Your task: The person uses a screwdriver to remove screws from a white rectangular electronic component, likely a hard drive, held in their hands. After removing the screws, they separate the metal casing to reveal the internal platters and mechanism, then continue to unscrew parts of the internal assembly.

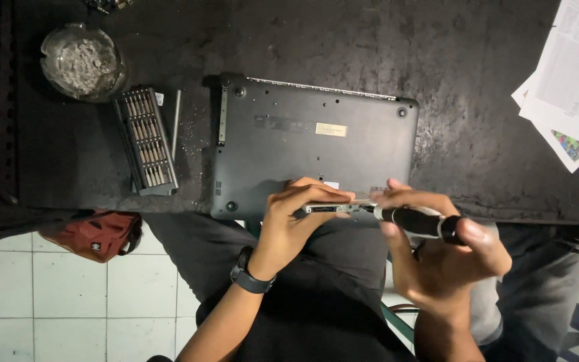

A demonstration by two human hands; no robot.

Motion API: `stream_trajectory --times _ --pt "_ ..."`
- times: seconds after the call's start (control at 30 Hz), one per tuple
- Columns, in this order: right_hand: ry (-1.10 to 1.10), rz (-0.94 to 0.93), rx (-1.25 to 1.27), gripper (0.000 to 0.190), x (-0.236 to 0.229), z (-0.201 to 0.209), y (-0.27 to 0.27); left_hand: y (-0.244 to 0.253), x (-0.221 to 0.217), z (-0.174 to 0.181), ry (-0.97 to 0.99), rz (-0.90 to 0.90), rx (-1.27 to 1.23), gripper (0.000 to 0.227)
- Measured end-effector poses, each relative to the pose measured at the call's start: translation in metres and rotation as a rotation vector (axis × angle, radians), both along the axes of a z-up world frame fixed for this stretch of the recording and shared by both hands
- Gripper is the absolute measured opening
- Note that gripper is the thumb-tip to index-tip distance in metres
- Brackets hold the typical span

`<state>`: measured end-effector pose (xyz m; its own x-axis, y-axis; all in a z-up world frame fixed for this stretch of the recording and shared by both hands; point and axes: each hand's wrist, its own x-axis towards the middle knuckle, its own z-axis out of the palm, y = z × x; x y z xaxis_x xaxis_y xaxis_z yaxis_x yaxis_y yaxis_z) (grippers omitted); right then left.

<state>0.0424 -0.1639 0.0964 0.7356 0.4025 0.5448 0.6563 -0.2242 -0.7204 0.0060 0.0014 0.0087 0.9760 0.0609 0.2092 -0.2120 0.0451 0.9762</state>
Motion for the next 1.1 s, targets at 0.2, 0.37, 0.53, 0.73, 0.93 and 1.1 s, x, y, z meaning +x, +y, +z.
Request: stream_trajectory --times 0.2,0.37,0.53,0.73,0.93,1.1 --pt "-0.021 0.010 0.050 0.069 0.002 -0.006 -0.003 0.000 0.000 -0.001 0.001 0.013 0.029 0.019" --pt "-0.105 -0.061 -0.001 0.076 0.006 -0.017 -0.009 0.000 0.002 0.002 -0.011 0.015 0.036 0.022" --pt "-0.055 0.026 0.002 0.073 0.007 -0.016 -0.012 -0.001 0.002 -0.002 -0.029 0.009 0.011 0.025" --pt "-0.035 -0.043 -0.030 0.070 0.006 -0.009 -0.006 0.000 0.002 0.001 -0.007 -0.005 -0.019 0.020" --pt "0.030 -0.124 0.047 0.072 0.004 -0.011 -0.008 -0.001 0.000 -0.006 0.018 0.022 0.050 0.021" --pt "0.037 -0.160 0.083 0.080 0.009 -0.008 -0.014 -0.001 0.002 -0.007 0.033 0.005 0.047 0.024"
